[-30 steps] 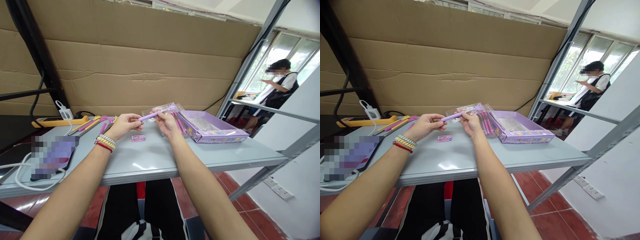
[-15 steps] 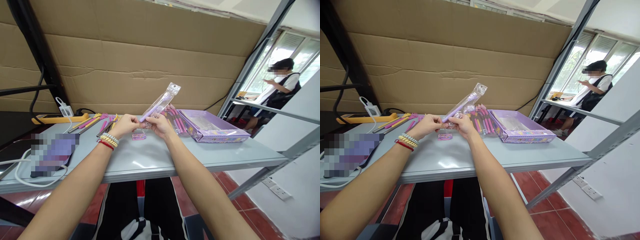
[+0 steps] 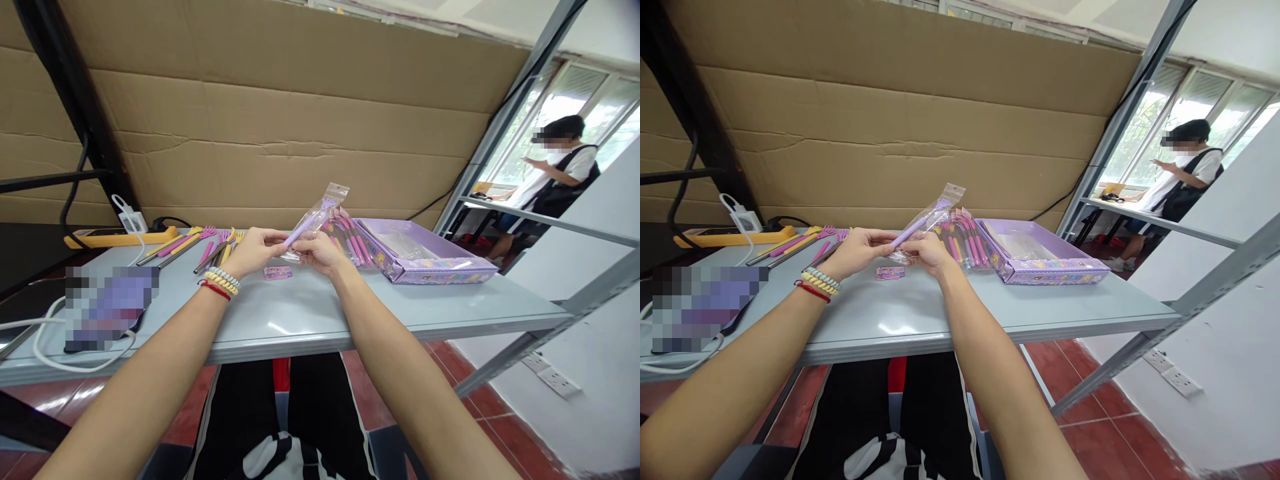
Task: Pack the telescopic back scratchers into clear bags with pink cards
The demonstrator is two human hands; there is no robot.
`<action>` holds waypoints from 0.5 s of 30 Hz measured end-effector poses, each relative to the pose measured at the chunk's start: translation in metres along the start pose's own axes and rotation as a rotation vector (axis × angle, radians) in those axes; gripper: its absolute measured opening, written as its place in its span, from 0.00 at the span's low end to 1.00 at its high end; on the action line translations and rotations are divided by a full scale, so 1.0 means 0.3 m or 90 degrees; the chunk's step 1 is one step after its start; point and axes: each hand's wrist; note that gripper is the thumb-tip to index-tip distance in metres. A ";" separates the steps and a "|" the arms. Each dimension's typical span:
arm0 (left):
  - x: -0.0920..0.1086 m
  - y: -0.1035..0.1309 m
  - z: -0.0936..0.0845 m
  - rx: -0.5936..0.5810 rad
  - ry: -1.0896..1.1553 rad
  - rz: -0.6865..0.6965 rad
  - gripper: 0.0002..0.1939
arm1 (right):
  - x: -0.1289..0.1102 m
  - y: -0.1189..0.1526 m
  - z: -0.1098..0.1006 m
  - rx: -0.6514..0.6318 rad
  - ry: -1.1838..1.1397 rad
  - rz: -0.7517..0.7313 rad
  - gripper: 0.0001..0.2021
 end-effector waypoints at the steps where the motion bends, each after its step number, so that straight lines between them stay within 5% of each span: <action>1: -0.003 0.000 0.003 0.011 -0.021 0.002 0.16 | -0.003 0.003 0.004 -0.004 0.011 0.007 0.11; 9: -0.029 0.017 0.052 0.118 -0.339 0.194 0.05 | 0.006 0.000 0.035 0.048 0.086 0.022 0.16; 15: -0.031 0.018 0.059 0.118 -0.358 0.275 0.08 | 0.014 -0.004 0.039 0.064 0.033 -0.010 0.16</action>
Point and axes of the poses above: each hand's wrist, its own y-axis away from the middle knuckle, its own z-axis out of the palm, x = y × z, and after that the axes turned 3 degrees about x, right-handed
